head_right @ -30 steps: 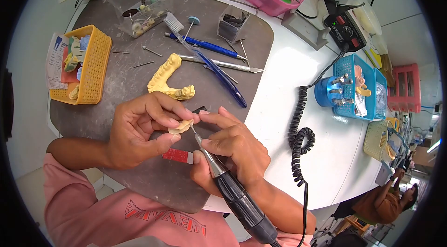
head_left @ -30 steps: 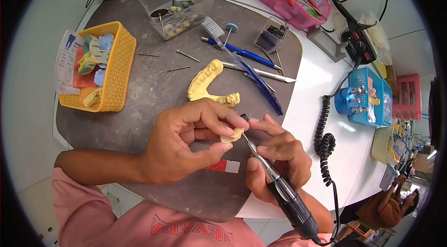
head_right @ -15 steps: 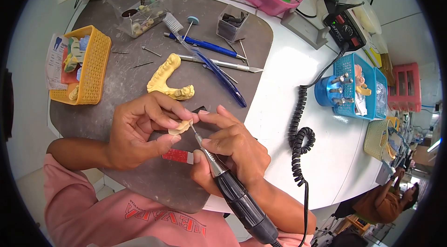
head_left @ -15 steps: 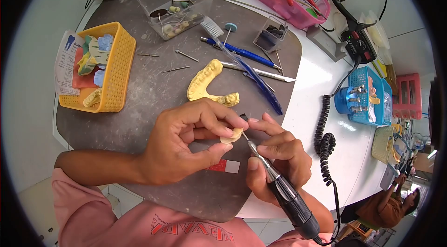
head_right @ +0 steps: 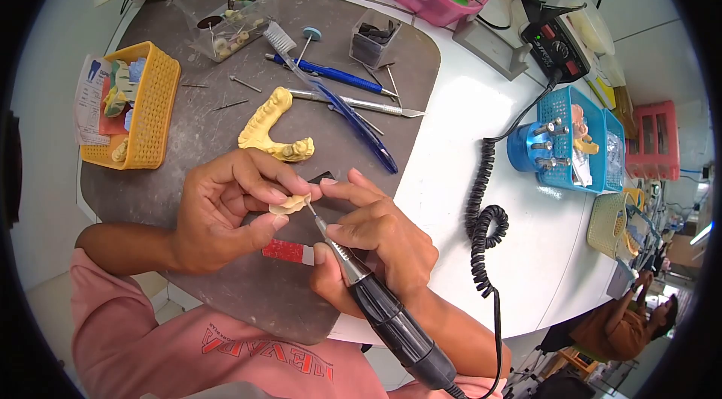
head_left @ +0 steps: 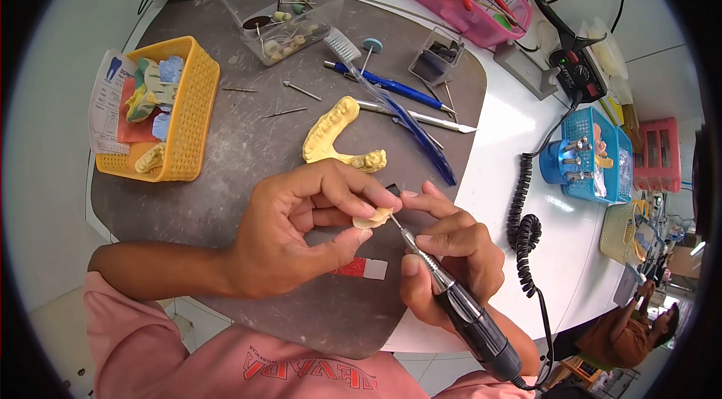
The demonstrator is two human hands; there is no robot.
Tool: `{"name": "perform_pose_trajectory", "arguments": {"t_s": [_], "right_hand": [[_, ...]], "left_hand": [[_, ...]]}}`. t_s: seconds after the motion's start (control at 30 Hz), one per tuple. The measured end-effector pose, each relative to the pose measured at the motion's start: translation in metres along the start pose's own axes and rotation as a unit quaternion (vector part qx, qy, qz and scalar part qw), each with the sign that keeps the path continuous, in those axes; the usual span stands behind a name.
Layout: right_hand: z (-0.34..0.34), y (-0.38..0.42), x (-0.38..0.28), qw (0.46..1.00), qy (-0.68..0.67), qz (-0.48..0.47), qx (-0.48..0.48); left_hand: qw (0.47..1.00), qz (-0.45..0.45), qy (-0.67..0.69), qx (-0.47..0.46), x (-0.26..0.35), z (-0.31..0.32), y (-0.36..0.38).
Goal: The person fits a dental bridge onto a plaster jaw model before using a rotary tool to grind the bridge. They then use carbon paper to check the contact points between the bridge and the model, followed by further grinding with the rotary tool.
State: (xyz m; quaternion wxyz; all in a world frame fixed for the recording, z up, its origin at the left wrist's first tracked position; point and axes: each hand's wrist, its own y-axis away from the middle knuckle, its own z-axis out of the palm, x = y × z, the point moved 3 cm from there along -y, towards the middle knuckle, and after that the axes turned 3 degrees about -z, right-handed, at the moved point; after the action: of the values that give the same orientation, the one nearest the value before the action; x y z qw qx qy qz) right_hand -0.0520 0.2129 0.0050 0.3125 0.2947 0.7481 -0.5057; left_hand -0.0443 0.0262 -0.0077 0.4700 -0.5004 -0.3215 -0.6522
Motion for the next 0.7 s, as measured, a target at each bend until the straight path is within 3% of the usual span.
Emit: {"name": "perform_pose_trajectory", "arguments": {"t_s": [0.7], "right_hand": [[-0.0019, 0.0015, 0.0008, 1.000, -0.014, -0.001, -0.007]], "left_hand": [[1.000, -0.011, 0.018, 0.000, 0.0000, -0.0004, 0.0008]]}}
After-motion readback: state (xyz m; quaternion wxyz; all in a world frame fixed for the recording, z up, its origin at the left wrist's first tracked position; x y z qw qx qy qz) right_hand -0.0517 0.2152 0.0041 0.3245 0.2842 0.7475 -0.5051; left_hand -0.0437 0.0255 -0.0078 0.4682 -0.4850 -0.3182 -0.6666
